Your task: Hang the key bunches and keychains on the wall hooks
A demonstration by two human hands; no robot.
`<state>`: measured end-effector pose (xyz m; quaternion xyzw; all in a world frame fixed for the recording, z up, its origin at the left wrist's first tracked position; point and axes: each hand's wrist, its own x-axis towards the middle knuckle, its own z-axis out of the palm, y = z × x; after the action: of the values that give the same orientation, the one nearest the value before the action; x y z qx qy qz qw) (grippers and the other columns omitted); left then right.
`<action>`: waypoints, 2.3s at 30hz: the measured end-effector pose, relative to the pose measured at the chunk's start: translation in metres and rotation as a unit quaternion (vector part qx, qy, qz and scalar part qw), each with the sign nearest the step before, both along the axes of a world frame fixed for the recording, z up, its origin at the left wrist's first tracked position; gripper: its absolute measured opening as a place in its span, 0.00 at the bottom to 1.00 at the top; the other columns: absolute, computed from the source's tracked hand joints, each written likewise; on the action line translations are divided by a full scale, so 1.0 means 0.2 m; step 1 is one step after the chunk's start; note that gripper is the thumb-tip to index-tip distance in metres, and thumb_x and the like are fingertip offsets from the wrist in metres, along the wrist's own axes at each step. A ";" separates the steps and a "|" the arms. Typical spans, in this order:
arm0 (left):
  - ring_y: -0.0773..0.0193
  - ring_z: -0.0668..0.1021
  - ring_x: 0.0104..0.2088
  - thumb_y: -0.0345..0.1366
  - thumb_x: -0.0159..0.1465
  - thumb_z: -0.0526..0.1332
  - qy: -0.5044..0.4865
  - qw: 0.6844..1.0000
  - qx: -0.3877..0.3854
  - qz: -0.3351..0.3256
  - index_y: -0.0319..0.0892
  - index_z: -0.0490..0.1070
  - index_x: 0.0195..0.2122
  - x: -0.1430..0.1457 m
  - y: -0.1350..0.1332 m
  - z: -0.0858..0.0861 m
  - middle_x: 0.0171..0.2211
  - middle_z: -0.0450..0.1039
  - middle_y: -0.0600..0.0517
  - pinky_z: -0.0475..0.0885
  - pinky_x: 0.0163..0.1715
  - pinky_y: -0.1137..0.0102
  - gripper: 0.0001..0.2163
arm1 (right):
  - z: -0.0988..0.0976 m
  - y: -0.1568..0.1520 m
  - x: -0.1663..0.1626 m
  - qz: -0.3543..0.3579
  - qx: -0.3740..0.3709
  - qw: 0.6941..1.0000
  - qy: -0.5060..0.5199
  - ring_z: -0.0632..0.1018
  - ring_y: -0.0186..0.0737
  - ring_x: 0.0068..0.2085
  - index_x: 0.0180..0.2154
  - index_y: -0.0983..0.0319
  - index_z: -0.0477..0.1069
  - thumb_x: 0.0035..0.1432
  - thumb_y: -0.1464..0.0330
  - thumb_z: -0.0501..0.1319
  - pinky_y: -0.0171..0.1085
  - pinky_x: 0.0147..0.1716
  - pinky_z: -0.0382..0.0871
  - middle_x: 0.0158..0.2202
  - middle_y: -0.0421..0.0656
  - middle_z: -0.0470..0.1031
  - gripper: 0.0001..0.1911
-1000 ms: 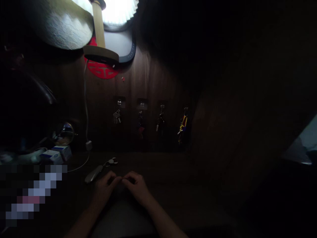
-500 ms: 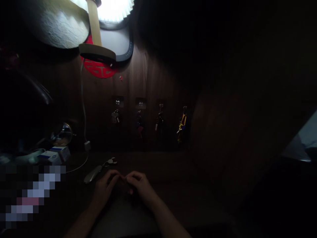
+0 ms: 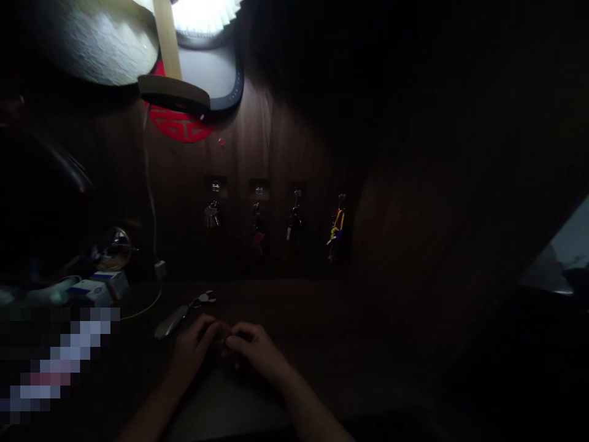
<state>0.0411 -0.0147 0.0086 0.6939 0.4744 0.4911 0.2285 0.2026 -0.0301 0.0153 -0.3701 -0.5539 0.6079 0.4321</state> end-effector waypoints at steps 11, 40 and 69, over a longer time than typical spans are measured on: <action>0.64 0.75 0.25 0.50 0.58 0.51 -0.009 0.999 -0.023 0.041 0.45 0.69 0.30 -0.01 0.02 -0.01 0.24 0.73 0.55 0.70 0.30 0.72 0.16 | 0.06 0.04 0.13 -0.110 0.078 0.990 -0.038 0.70 0.31 0.23 0.27 0.63 0.74 0.49 0.56 0.63 0.33 0.28 0.63 0.19 0.37 0.70 0.16; 0.63 0.76 0.28 0.49 0.58 0.50 0.019 0.997 -0.064 0.048 0.46 0.69 0.31 0.00 0.06 -0.01 0.26 0.74 0.56 0.70 0.29 0.72 0.15 | 0.81 0.73 1.12 -0.668 0.325 0.643 -0.187 0.75 0.40 0.35 0.29 0.64 0.77 0.45 0.70 0.61 0.37 0.38 0.67 0.31 0.45 0.75 0.07; 0.65 0.72 0.21 0.51 0.59 0.49 -0.011 0.995 -0.087 0.036 0.45 0.67 0.28 0.00 0.05 -0.01 0.18 0.66 0.58 0.65 0.25 0.73 0.16 | 0.20 0.51 0.88 -0.597 0.259 0.745 -0.144 0.76 0.45 0.42 0.45 0.67 0.71 0.47 0.64 0.53 0.43 0.44 0.67 0.45 0.54 0.74 0.24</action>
<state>0.0414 -0.0056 0.0066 0.6483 0.5373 0.4635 0.2762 0.3793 0.0718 0.0558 -0.5825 -0.4115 -0.0022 0.7010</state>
